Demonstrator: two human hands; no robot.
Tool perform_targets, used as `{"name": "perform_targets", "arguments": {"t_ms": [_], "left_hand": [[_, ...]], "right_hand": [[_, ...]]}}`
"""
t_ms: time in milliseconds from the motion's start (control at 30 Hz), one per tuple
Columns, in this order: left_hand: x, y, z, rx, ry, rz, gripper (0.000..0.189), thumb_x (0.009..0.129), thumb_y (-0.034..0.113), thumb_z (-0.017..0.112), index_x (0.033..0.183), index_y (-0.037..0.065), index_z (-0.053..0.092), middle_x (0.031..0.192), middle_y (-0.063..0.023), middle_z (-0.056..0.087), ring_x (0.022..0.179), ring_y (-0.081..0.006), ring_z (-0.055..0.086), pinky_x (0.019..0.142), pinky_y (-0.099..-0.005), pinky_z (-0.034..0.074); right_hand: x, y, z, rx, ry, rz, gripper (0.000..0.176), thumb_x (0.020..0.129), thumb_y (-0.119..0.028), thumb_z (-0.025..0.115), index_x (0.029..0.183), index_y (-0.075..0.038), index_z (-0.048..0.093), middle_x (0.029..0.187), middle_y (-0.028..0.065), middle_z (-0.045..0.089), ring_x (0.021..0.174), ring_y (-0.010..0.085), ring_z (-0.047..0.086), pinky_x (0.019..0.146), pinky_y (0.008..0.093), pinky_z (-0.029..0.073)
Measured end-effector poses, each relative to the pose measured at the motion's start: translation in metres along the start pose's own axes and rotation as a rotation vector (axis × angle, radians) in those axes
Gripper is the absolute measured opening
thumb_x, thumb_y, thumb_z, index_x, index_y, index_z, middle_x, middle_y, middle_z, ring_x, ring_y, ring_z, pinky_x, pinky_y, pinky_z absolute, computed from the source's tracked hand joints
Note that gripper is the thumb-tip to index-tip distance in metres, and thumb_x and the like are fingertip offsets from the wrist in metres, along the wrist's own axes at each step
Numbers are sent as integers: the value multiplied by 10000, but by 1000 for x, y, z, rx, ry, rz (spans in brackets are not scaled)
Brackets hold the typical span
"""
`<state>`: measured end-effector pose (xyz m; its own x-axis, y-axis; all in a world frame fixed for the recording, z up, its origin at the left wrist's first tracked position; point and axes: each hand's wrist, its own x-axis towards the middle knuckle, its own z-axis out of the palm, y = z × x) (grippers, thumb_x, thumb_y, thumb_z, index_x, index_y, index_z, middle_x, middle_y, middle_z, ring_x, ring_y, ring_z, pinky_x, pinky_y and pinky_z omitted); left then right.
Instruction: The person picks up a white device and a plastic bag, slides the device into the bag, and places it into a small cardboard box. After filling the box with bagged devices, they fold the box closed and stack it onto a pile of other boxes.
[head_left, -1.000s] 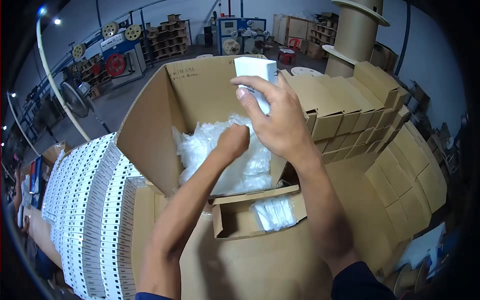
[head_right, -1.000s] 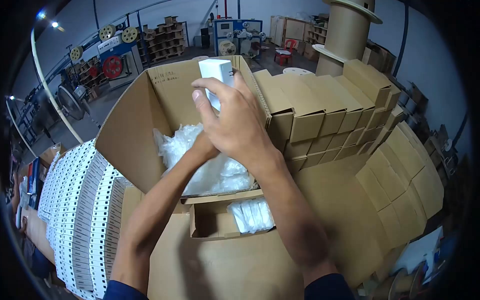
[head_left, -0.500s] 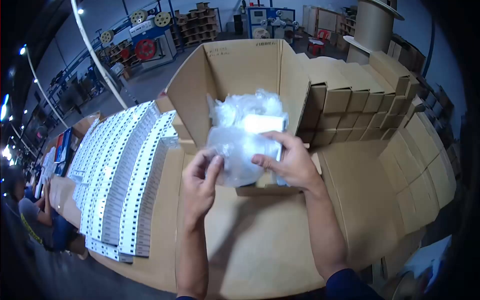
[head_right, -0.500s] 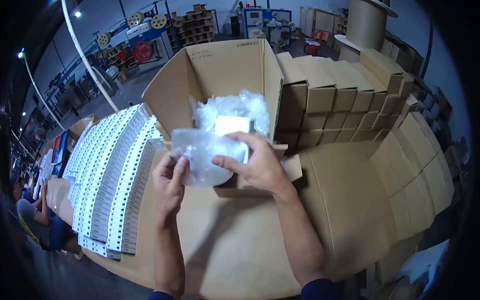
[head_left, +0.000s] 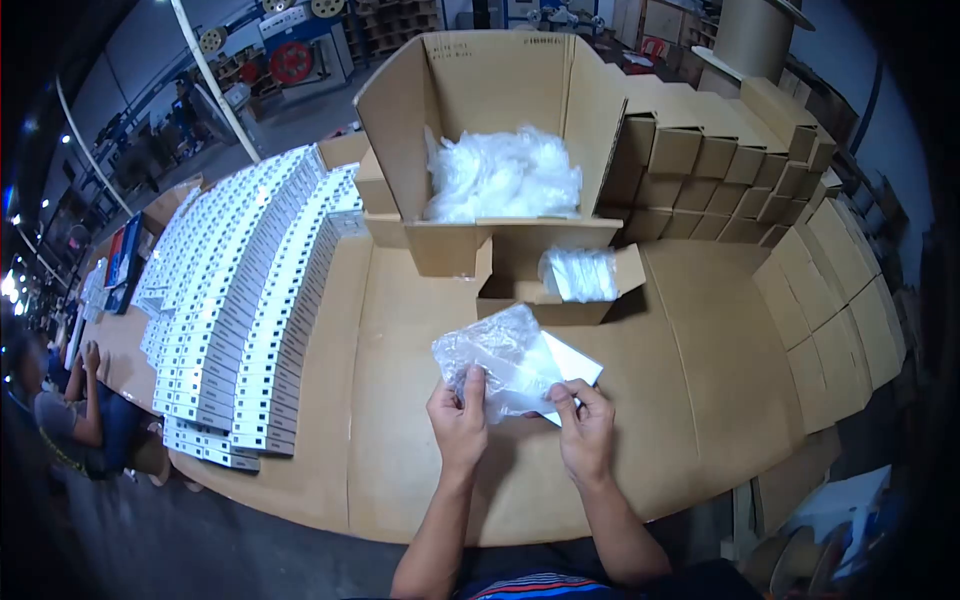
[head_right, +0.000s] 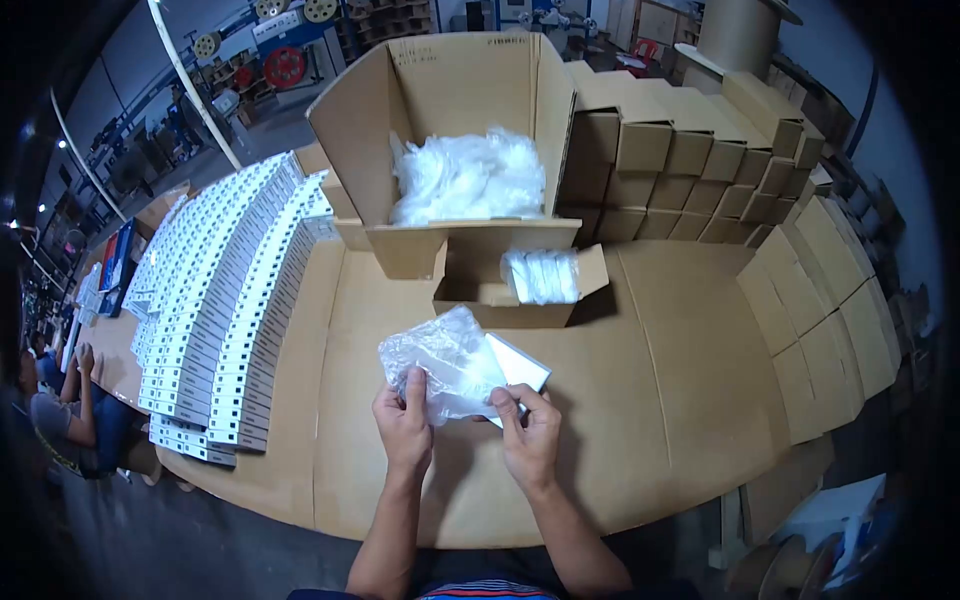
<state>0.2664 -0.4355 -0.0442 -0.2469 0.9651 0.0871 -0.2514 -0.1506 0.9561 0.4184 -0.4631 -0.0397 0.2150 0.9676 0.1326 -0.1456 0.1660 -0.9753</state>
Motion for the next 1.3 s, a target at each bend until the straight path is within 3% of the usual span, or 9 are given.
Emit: {"name": "perform_targets", "arguments": {"t_ms": [100, 300, 433, 533, 567, 700, 800, 967, 1300], "left_hand": [[-4, 0, -6, 111, 47, 28, 285, 1098, 253, 561, 1098, -8, 677, 955, -4, 679, 852, -66, 589, 754, -252, 491], [-7, 7, -14, 148, -135, -29, 294, 1097, 235, 559, 983, -5, 686, 783, 46, 605, 689, -39, 495, 602, -234, 404], [-12, 4, -29, 224, -198, -86, 273, 1084, 191, 568, 944, -9, 689, 783, 33, 599, 713, -43, 503, 612, -239, 405], [-9, 6, -42, 223, -266, -21, 264, 1093, 202, 548, 1045, -22, 679, 881, 11, 642, 787, -67, 546, 694, -232, 434], [-10, 9, -41, 181, -229, -31, 159, 1010, 113, 664, 1100, -16, 689, 934, -25, 647, 856, -97, 582, 725, -267, 479], [-8, 39, -11, 390, -12, 328, 394, 794, 36, 843, 1162, 16, 703, 1204, -124, 628, 1060, -230, 582, 904, -391, 503], [-1, 38, -26, 824, -29, 878, 416, 762, 41, 867, 1153, 70, 728, 1137, -114, 643, 987, -246, 602, 843, -375, 474], [4, 53, -9, 1023, -139, 943, 399, 688, 106, 912, 1068, 162, 802, 1007, -17, 679, 967, -263, 596, 854, -393, 475], [7, 52, 5, 936, -308, 970, 357, 656, 81, 908, 982, 165, 791, 993, -21, 667, 944, -262, 603, 811, -388, 487]], "right_hand": [[-9, 6, -14, -137, -7, -30, 268, 1011, -237, 712, 956, 25, 724, 914, 75, 657, 846, 112, 567, 753, 271, 460], [12, -13, -16, 13, -201, 103, 275, 977, -249, 759, 1032, 20, 747, 1091, 76, 653, 961, 117, 587, 833, 285, 477], [22, 5, -17, 11, -163, 116, 262, 1000, -224, 728, 986, 37, 753, 1072, 83, 659, 957, 130, 608, 847, 296, 490], [23, 9, -16, -107, -147, 10, 268, 994, -235, 733, 949, 27, 760, 1010, 93, 651, 892, 141, 604, 810, 311, 496], [21, 4, -15, -136, -153, -26, 264, 990, -235, 737, 939, 23, 762, 1002, 95, 647, 884, 144, 603, 802, 314, 497], [14, -10, -12, -205, -191, -49, 247, 999, -201, 722, 928, 32, 763, 1066, 91, 596, 947, 158, 595, 838, 292, 484], [11, -14, -12, -325, -159, -107, 243, 983, -194, 741, 937, 43, 759, 1041, 98, 593, 944, 166, 592, 826, 305, 488], [11, -14, -7, -394, -64, -228, 176, 885, -130, 818, 944, 22, 750, 961, 158, 642, 844, 260, 646, 754, 364, 513], [8, -20, -8, -440, -91, -268, 155, 826, -1, 770, 970, 34, 726, 1032, 209, 640, 916, 362, 667, 796, 433, 537]]}}
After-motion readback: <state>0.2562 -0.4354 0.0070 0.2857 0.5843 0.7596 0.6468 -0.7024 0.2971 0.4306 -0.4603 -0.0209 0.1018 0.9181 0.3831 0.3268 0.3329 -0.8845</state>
